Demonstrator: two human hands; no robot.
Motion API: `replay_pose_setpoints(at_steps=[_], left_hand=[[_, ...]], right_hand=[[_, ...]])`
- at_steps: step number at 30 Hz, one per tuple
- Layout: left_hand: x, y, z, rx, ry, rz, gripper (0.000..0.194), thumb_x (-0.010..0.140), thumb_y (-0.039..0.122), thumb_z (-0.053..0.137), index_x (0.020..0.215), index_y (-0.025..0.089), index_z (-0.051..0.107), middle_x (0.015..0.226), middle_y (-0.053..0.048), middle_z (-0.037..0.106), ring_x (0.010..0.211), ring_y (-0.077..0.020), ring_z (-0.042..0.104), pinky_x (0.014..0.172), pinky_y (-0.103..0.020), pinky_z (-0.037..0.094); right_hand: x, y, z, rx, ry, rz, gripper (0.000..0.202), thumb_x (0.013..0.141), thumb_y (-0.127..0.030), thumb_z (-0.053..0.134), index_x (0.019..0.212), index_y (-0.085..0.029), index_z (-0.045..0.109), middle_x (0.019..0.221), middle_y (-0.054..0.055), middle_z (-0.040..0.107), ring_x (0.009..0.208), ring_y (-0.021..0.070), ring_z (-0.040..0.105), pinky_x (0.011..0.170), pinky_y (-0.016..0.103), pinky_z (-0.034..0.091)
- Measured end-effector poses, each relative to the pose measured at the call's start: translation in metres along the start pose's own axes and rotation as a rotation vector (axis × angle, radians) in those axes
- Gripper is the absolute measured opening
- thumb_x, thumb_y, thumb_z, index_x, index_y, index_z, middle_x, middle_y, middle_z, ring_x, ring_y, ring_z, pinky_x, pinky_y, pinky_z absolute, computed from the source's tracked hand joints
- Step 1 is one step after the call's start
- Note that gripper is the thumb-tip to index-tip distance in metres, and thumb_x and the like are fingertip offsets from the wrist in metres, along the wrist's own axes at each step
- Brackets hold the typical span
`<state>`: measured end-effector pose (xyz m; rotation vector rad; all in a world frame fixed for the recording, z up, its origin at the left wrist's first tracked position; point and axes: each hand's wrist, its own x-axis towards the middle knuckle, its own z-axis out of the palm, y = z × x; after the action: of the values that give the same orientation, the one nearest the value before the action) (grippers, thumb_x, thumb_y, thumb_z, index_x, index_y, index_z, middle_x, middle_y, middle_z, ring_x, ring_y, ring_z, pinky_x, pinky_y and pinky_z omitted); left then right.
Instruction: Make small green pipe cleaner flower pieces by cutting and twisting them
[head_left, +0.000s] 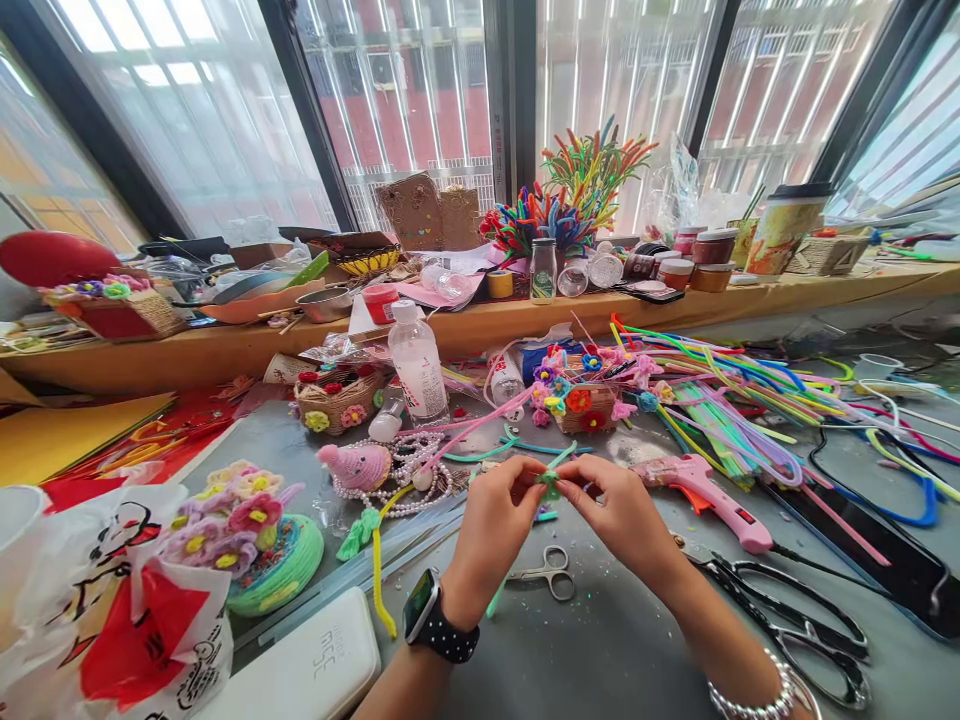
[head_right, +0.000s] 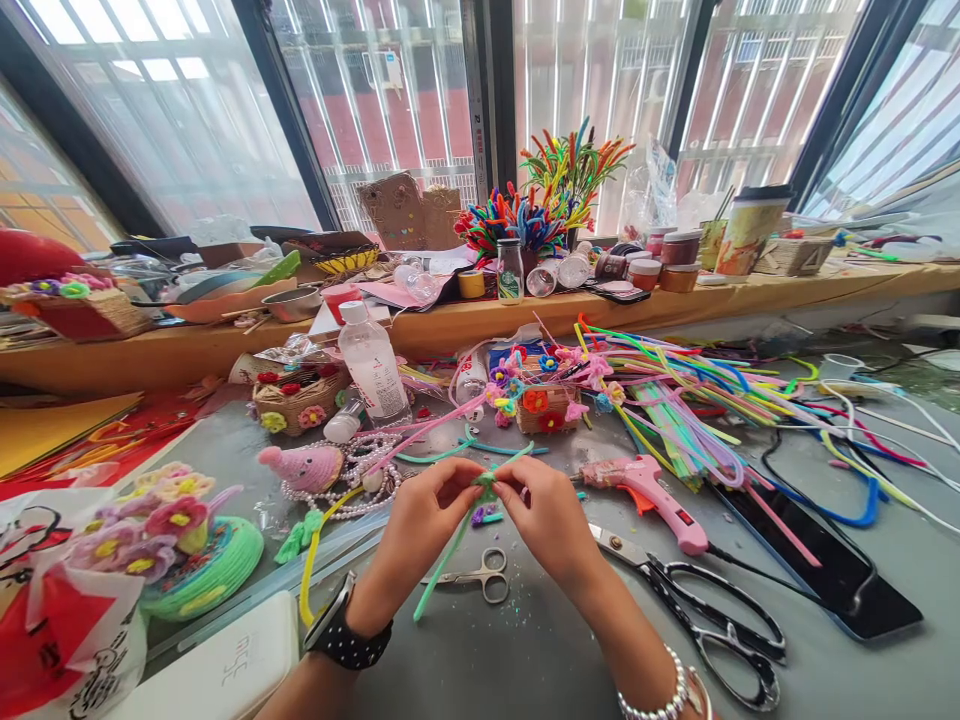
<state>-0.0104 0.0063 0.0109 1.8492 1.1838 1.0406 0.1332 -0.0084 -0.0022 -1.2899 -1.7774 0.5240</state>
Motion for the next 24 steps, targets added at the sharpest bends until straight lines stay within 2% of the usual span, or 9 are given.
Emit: replay_pose_setpoints(at_steps=[5, 11, 19, 21, 24], left_hand=[[-0.001, -0.001, 0.002, -0.082, 0.032, -0.059, 0.010, 0.068, 0.021, 0.053, 0.074, 0.017, 0.060, 0.070, -0.002, 0.064, 0.065, -0.0139, 0.058, 0.061, -0.023, 0.046], [0.002, -0.002, 0.002, -0.302, 0.042, -0.189, 0.014, 0.063, 0.023, 0.059, 0.074, 0.014, 0.059, 0.064, -0.002, 0.061, 0.059, -0.0125, 0.056, 0.056, -0.022, 0.045], [0.003, -0.004, 0.003, -0.521, 0.041, -0.325, 0.023, 0.059, 0.024, 0.065, 0.076, 0.013, 0.056, 0.060, 0.000, 0.058, 0.056, -0.0111, 0.056, 0.057, -0.023, 0.046], [0.003, -0.003, 0.003, -0.524, 0.037, -0.333, 0.022, 0.060, 0.024, 0.064, 0.076, 0.013, 0.055, 0.061, 0.000, 0.058, 0.057, -0.0109, 0.056, 0.058, -0.023, 0.047], [0.003, -0.001, 0.003, -0.446, 0.044, -0.258, 0.020, 0.062, 0.023, 0.062, 0.078, 0.013, 0.054, 0.065, -0.001, 0.059, 0.061, -0.0117, 0.057, 0.060, -0.023, 0.046]], right_hand=[[-0.002, -0.003, 0.004, -0.024, 0.068, -0.045, 0.014, 0.078, -0.019, 0.048, 0.077, -0.019, 0.061, 0.073, 0.002, 0.063, 0.064, 0.0147, 0.056, 0.057, 0.025, 0.043], [-0.004, -0.006, 0.007, -0.070, 0.148, -0.114, 0.012, 0.079, -0.018, 0.048, 0.076, -0.018, 0.060, 0.071, 0.002, 0.060, 0.061, 0.0133, 0.053, 0.057, 0.024, 0.042], [-0.006, 0.000, 0.011, -0.227, 0.257, -0.302, 0.014, 0.080, -0.013, 0.045, 0.084, -0.017, 0.057, 0.077, 0.005, 0.060, 0.074, 0.0171, 0.054, 0.067, 0.029, 0.043], [-0.007, 0.000, 0.012, -0.238, 0.272, -0.315, 0.015, 0.080, -0.013, 0.044, 0.085, -0.017, 0.057, 0.078, 0.006, 0.060, 0.075, 0.0175, 0.054, 0.069, 0.029, 0.043], [-0.005, -0.001, 0.012, -0.185, 0.239, -0.245, 0.014, 0.080, -0.015, 0.045, 0.086, -0.018, 0.058, 0.078, 0.005, 0.060, 0.074, 0.0170, 0.054, 0.068, 0.028, 0.043]])
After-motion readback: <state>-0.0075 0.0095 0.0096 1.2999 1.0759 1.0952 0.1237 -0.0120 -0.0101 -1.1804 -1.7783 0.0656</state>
